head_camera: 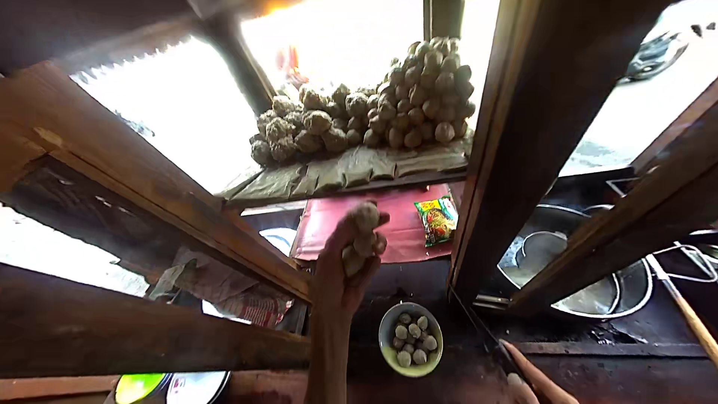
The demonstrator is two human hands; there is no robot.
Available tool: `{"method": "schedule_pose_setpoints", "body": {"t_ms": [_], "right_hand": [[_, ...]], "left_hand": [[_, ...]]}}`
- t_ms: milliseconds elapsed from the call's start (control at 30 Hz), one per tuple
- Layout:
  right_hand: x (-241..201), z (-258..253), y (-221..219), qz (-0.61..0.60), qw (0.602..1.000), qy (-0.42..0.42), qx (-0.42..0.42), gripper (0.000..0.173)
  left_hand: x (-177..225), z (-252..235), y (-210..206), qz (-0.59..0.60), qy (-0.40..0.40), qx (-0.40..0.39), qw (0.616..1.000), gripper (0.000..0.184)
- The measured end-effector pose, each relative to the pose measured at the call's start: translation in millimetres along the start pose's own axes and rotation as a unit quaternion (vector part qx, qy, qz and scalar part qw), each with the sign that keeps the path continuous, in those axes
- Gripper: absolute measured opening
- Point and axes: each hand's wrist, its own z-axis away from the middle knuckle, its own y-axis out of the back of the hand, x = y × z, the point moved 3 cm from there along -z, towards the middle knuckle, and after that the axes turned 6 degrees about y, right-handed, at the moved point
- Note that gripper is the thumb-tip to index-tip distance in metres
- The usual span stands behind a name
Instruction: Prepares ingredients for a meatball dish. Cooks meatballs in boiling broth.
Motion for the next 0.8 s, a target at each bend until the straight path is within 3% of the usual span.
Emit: {"method": "schedule_pose_setpoints", "body": {"t_ms": [133, 300, 500, 800], "right_hand": [[-42.6, -12.6, -13.0, 0.005, 0.996, 0.084, -0.034, 0.045], [-38.9, -21.9, -36.7, 0.071, 0.981, 0.169, -0.057, 0.046], [-25.8, -11.9, -40.5, 0.181, 0.972, 0.140, -0.060, 0.045], [-9.6, -15.0, -54.9, 0.211, 0.968, 0.132, -0.027, 0.045]], "left_hand": [[-74.3, 39.5, 53.8, 0.072, 0.050, 0.029, 0.996, 0.026], [-143.1, 65.9, 85.9, 0.051, 0.086, 0.059, 0.993, 0.038], [-169.8, 72.3, 94.4, 0.027, 0.101, 0.078, 0.991, 0.032], [-192.0, 70.3, 89.1, 0.008, 0.100, 0.100, 0.990, 0.029]]}}
